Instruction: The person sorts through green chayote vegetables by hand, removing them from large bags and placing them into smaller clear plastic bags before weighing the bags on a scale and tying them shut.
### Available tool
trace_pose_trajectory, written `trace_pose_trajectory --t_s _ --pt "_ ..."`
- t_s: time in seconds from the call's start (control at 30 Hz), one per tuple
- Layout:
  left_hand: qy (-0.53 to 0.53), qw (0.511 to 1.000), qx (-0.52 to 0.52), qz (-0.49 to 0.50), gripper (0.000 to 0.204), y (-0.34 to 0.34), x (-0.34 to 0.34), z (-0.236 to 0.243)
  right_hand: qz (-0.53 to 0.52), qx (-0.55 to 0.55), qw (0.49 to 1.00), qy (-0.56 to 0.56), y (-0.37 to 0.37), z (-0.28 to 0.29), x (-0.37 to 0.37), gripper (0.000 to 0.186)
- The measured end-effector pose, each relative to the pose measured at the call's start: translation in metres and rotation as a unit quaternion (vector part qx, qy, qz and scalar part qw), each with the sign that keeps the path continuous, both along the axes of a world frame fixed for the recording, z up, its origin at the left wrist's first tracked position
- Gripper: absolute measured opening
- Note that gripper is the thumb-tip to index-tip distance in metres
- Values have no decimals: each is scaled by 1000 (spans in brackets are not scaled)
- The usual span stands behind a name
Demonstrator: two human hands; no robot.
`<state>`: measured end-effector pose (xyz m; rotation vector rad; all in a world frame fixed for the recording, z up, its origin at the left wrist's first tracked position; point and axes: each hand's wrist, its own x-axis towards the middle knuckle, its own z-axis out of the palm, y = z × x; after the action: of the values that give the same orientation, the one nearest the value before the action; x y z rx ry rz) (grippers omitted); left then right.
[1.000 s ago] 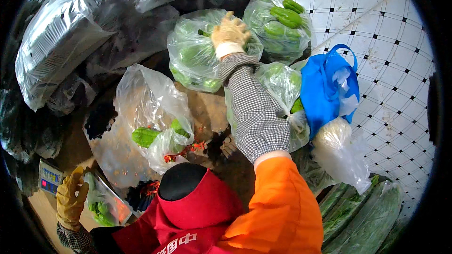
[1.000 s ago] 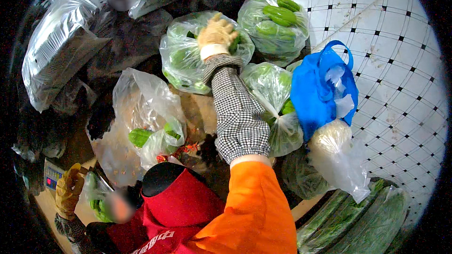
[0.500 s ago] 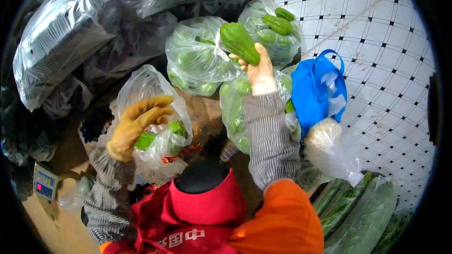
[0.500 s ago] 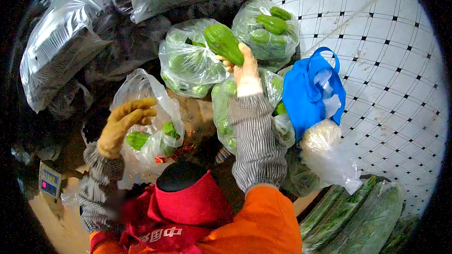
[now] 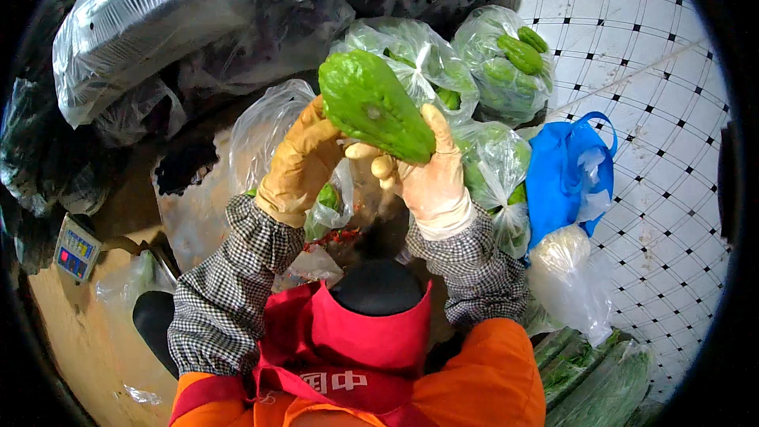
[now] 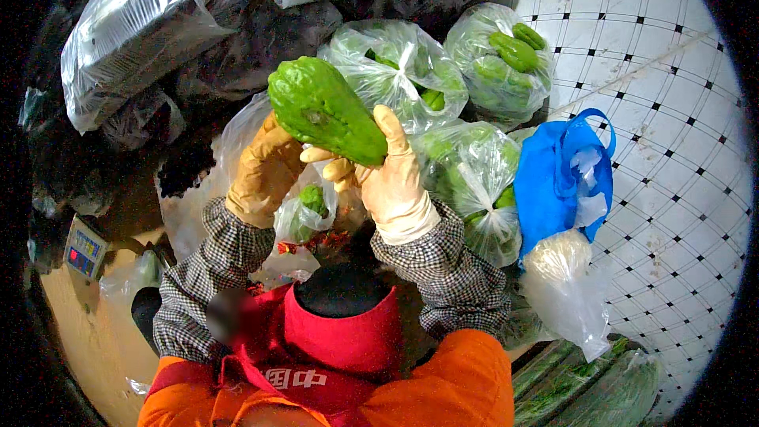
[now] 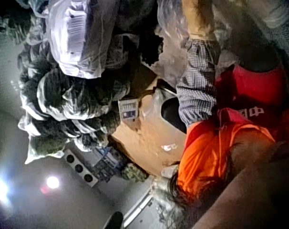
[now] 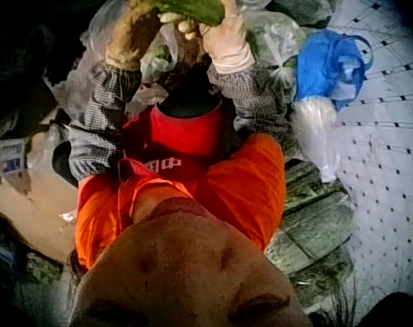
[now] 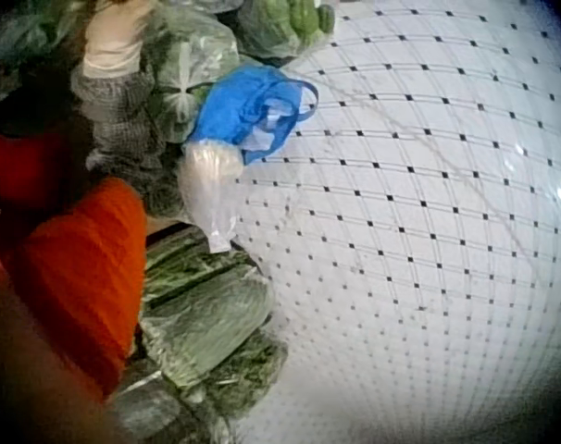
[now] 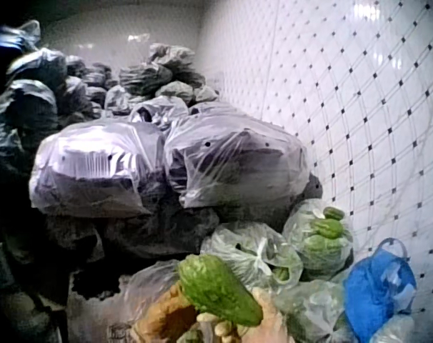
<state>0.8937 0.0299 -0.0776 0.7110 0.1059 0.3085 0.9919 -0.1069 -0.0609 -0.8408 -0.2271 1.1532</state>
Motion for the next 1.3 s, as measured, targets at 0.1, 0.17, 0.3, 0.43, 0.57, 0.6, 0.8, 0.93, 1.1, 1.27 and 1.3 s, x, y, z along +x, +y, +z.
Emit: trace_pose_trajectory --t_s 0.1,0.17,0.3,0.43,0.57,0.6,0.8,0.93,1.1,1.27,1.3 --pt "45 993 111 9 47 28 -9 -27 -29 4 997 -70 6 -38 -9 60" --pt "165 972 115 122 46 47 -26 -38 -56 -4 991 -123 10 -71 -20 55" --pt "317 884 342 -21 33 92 -76 -98 -100 -102 986 -90 35 -161 -63 43" --pt "511 822 204 -145 35 61 -93 -115 52 -301 788 -535 52 -177 -64 30" --pt "491 824 221 -175 39 34 -122 -98 24 -300 396 -868 54 -78 93 26" --pt "487 828 218 -173 39 32 -126 -96 -190 -270 658 -676 34 -55 145 30" --pt "419 878 220 -69 37 31 -130 -76 -171 -680 310 -642 -77 -59 353 83" --pt "395 886 244 3 34 40 -151 -60 -169 -644 416 -619 -75 -74 348 89" --pt "383 887 258 -2 34 57 -135 -33 -276 -624 551 -481 -80 -62 343 79" --pt "319 917 238 3 34 52 -97 -31 -351 -346 852 -176 -78 -68 314 66" --pt "311 923 226 -18 36 46 -84 -24 -337 -272 889 -150 -79 -73 303 64"
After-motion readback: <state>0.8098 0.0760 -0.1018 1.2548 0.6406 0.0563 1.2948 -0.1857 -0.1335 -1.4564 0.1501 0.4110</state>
